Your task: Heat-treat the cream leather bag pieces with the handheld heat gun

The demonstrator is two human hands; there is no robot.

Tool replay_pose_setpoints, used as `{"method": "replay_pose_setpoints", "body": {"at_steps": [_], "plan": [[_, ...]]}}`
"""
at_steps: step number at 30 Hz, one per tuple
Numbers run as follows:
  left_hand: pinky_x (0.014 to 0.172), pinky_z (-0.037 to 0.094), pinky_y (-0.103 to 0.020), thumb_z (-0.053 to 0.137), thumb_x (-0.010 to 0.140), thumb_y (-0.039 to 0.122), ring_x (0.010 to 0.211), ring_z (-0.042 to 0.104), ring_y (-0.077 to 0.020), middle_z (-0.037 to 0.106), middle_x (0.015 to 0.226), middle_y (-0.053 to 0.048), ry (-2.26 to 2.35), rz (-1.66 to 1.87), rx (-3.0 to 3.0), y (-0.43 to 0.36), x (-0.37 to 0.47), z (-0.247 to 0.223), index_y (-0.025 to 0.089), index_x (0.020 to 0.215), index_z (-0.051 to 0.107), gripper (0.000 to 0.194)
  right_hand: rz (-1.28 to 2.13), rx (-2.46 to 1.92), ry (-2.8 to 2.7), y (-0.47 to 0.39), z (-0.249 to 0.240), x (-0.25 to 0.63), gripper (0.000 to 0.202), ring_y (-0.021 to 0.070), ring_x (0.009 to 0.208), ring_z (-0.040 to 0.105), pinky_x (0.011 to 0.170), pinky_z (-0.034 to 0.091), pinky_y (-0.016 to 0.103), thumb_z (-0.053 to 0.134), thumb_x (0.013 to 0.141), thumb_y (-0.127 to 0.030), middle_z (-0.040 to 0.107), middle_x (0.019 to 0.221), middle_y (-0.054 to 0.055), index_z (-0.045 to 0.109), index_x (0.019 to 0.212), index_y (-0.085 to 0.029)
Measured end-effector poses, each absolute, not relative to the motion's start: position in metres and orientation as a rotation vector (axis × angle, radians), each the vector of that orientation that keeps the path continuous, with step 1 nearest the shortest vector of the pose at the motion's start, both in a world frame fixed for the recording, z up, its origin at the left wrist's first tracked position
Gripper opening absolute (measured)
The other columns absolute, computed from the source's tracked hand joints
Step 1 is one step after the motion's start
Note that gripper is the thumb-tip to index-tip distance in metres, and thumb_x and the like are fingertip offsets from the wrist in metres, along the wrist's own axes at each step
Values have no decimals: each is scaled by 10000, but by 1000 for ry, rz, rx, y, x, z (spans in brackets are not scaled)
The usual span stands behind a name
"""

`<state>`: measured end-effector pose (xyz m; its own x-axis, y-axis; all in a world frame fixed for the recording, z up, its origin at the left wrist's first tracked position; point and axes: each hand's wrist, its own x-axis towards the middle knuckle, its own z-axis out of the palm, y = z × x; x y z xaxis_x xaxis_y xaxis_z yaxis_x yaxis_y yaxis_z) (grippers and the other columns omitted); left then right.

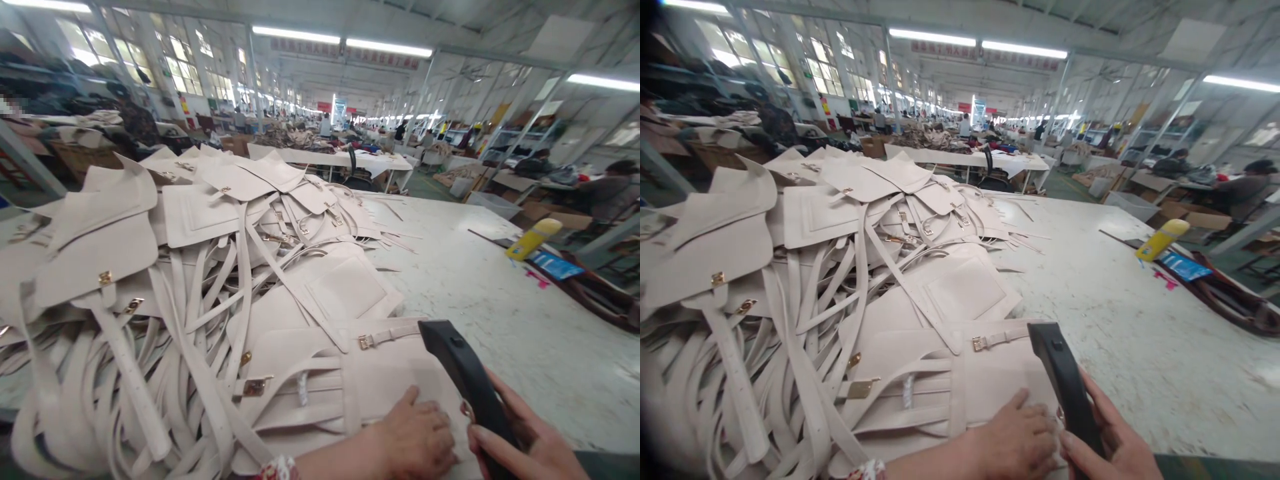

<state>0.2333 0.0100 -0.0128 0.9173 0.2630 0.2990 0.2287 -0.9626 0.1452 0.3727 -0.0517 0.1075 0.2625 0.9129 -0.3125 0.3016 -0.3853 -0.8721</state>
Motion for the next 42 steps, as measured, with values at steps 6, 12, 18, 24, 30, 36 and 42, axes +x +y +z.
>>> {"method": "replay_pose_setpoints", "body": {"at_steps": [6,12,18,24,30,36,42], "plan": [[961,159,-602,504,769,249,1168,374,-302,503,1202,-102,1257,254,2771,79,94,49,197,1009,535,248,1313,-1632,-1039,-55,90,348,819,255,816,609,526,487,253,663,639,-301,573,1172,85,272,1349,-181],[994,76,-589,475,799,333,1184,360,-309,591,984,-63,1501,367,2736,96,2,70,182,721,577,198,1519,-1486,-1051,-40,81,320,823,159,513,566,387,402,237,640,602,-205,642,958,63,289,1346,-220],[991,186,-534,506,772,269,1167,383,-266,503,1191,-86,1518,548,2551,72,25,36,222,1125,487,357,1806,-1322,-1111,-3,91,298,779,108,400,516,348,421,204,582,592,-84,636,705,-15,325,1315,-216],[1018,129,-536,517,742,212,1130,419,-240,502,1167,-75,1435,654,2475,72,25,23,237,1031,551,292,1894,-1188,-1179,55,75,271,657,142,378,539,317,461,231,581,624,-136,574,515,-51,383,1250,-166],[1027,115,-522,508,741,214,1104,434,-224,501,1150,-67,1421,703,2440,73,23,24,230,1076,518,335,1713,-1157,-1248,88,87,253,654,129,353,531,314,450,213,620,617,-122,580,502,-67,424,1230,-240],[1030,130,-493,477,735,161,1117,415,-215,504,1149,-69,1438,726,2406,73,23,20,201,1135,464,402,1753,-1214,-1249,54,93,276,641,133,376,532,325,462,228,579,646,-122,582,504,-54,390,1250,-220],[912,291,-432,519,657,121,1025,447,-240,532,1062,-78,1587,646,2439,80,34,28,207,1094,497,446,1672,-1263,-1291,68,77,253,661,131,372,526,318,454,234,600,607,-143,544,520,-70,419,1241,-196]]}}
